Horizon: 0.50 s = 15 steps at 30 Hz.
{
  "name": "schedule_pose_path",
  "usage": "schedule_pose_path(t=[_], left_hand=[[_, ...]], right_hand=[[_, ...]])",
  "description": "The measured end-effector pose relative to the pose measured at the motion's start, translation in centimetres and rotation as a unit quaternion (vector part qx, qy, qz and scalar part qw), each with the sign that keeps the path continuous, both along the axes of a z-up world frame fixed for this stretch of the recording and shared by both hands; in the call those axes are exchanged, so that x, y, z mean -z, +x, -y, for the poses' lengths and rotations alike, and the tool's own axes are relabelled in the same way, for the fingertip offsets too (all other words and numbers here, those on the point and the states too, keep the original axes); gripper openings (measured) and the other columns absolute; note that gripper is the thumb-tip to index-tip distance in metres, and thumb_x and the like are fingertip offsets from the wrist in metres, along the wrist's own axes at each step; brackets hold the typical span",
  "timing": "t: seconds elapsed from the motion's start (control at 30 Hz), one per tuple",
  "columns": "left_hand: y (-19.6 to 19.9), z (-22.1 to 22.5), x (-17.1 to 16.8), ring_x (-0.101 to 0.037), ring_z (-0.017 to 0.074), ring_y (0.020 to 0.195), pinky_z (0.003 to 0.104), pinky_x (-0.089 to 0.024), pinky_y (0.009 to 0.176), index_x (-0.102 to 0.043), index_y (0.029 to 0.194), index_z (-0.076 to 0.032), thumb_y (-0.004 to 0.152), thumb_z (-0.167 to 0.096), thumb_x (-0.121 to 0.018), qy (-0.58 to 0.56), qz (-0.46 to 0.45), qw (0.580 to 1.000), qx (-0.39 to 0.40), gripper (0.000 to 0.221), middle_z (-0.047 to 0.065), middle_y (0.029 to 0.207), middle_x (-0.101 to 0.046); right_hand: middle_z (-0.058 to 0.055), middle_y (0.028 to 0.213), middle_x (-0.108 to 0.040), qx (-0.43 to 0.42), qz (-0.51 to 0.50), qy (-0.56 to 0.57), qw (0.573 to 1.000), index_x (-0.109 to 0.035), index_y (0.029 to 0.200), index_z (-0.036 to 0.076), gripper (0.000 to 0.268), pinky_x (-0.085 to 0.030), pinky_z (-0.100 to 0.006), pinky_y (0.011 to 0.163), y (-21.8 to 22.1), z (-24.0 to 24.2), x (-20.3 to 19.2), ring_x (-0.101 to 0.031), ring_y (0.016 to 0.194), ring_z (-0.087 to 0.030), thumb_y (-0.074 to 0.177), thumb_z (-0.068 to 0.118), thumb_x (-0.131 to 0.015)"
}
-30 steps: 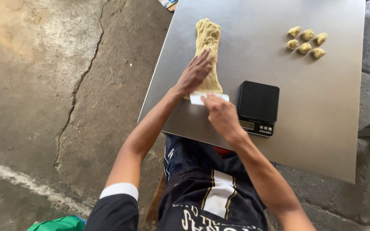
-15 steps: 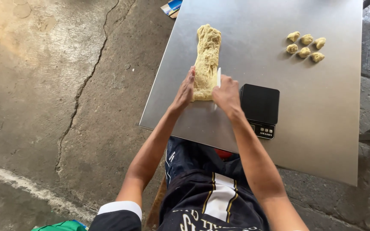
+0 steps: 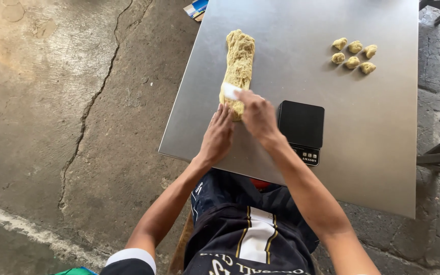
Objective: The person uses a plastic scraper to cut small pieces of dough from a larger mass and weighs each piece on a digital scale to ensure uniformity.
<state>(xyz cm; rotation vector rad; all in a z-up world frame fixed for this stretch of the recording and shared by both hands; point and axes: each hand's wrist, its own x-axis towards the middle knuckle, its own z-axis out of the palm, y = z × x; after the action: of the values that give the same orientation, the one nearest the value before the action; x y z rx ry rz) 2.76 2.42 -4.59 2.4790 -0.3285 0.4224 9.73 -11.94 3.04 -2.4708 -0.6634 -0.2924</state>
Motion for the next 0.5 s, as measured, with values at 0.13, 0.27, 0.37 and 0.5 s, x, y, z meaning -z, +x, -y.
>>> schedule_pose_path(t=[0.13, 0.27, 0.37, 0.5], left_hand=[[-1.2, -3.1, -4.0, -0.075, 0.0326, 0.099, 0.039, -0.064, 0.081, -0.074, 0.1, -0.002, 0.099, 0.007, -0.04, -0.463, 0.008, 0.877, -0.13, 0.035, 0.018, 0.109, -0.074], [-0.6, -5.4, -3.9, -0.076, 0.0228, 0.094, 0.03, -0.063, 0.073, -0.073, 0.093, -0.009, 0.099, 0.005, -0.044, -0.426, 0.035, 0.881, -0.203, 0.033, 0.01, 0.101, -0.077], [0.3, -5.4, -4.3, -0.074, 0.0239, 0.1, 0.03, -0.062, 0.077, -0.074, 0.098, -0.011, 0.098, 0.006, -0.046, -0.392, 0.031, 0.908, -0.145, 0.033, 0.01, 0.105, -0.077], [4.4, -4.9, -5.9, -0.064, 0.035, 0.125, 0.043, -0.057, 0.098, -0.073, 0.122, -0.011, 0.093, 0.017, -0.054, -0.293, 0.059, 0.952, 0.068, 0.044, 0.009, 0.122, -0.073]], right_hand=[[-0.021, 0.126, -0.07, -0.043, 0.061, -0.085, 0.994, -0.071, 0.13, 0.01, 0.047, -0.051, -0.056, 0.1, -2.5, -2.2, 2.6, -0.064, 0.12, -0.041, 0.089, -0.007, -0.055], [-0.025, 0.13, -0.067, -0.031, 0.034, -0.134, 0.99, -0.068, 0.133, 0.007, 0.047, -0.048, -0.059, 0.103, -3.8, -3.3, 3.4, -0.061, 0.125, -0.042, 0.09, -0.006, -0.055], [-0.025, 0.131, -0.066, -0.019, 0.026, -0.134, 0.991, -0.067, 0.132, 0.007, 0.044, -0.047, -0.06, 0.103, -5.5, -3.4, 4.2, -0.06, 0.126, -0.042, 0.091, -0.003, -0.053], [-0.026, 0.132, -0.065, -0.012, 0.023, -0.115, 0.993, -0.067, 0.132, 0.005, 0.041, -0.042, -0.062, 0.106, -6.0, -3.5, 5.8, -0.058, 0.129, -0.043, 0.094, 0.0, -0.052]])
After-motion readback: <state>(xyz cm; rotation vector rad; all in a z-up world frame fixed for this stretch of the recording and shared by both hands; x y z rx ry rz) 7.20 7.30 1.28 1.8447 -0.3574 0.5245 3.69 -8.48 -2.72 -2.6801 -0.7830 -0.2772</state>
